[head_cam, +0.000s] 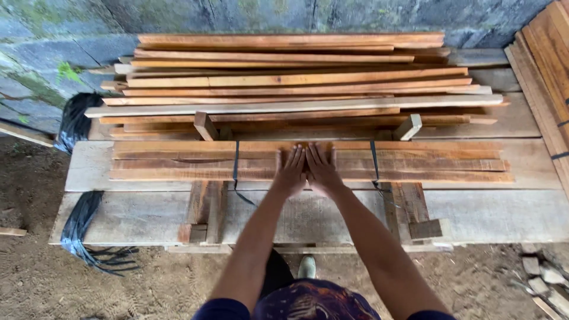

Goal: Bundling several long wood planks together using rubber strips.

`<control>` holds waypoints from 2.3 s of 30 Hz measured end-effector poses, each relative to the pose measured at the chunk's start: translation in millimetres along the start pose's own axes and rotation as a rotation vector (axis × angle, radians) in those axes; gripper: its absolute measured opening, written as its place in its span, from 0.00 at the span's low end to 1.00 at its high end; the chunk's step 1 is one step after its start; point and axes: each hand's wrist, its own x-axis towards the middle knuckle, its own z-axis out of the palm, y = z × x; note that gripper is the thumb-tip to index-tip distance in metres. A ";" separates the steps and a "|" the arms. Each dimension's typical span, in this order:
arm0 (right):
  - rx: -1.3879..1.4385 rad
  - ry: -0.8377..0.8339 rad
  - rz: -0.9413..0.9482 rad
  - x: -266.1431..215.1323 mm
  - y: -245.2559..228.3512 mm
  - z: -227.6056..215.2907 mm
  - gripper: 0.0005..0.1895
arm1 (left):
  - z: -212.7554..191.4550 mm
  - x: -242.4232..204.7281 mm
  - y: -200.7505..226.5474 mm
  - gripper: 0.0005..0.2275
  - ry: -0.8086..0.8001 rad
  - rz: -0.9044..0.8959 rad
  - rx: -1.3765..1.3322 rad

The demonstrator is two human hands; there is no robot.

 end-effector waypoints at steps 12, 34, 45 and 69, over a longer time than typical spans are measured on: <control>-0.106 0.228 -0.083 -48.8 88.7 5.1 0.66 | -7.6 -38.7 -69.9 0.52 0.150 0.109 0.036; -0.160 -0.055 0.076 -26.3 151.7 14.2 0.60 | -17.6 -16.8 -108.3 0.45 -0.057 -0.099 0.170; -0.067 -0.569 0.131 -1.8 119.3 -121.7 0.54 | -96.2 19.1 -107.6 0.55 -0.425 -0.136 0.189; -0.436 -0.024 0.079 18.8 157.3 -48.2 0.47 | -55.3 48.5 -70.2 0.47 0.116 0.009 0.353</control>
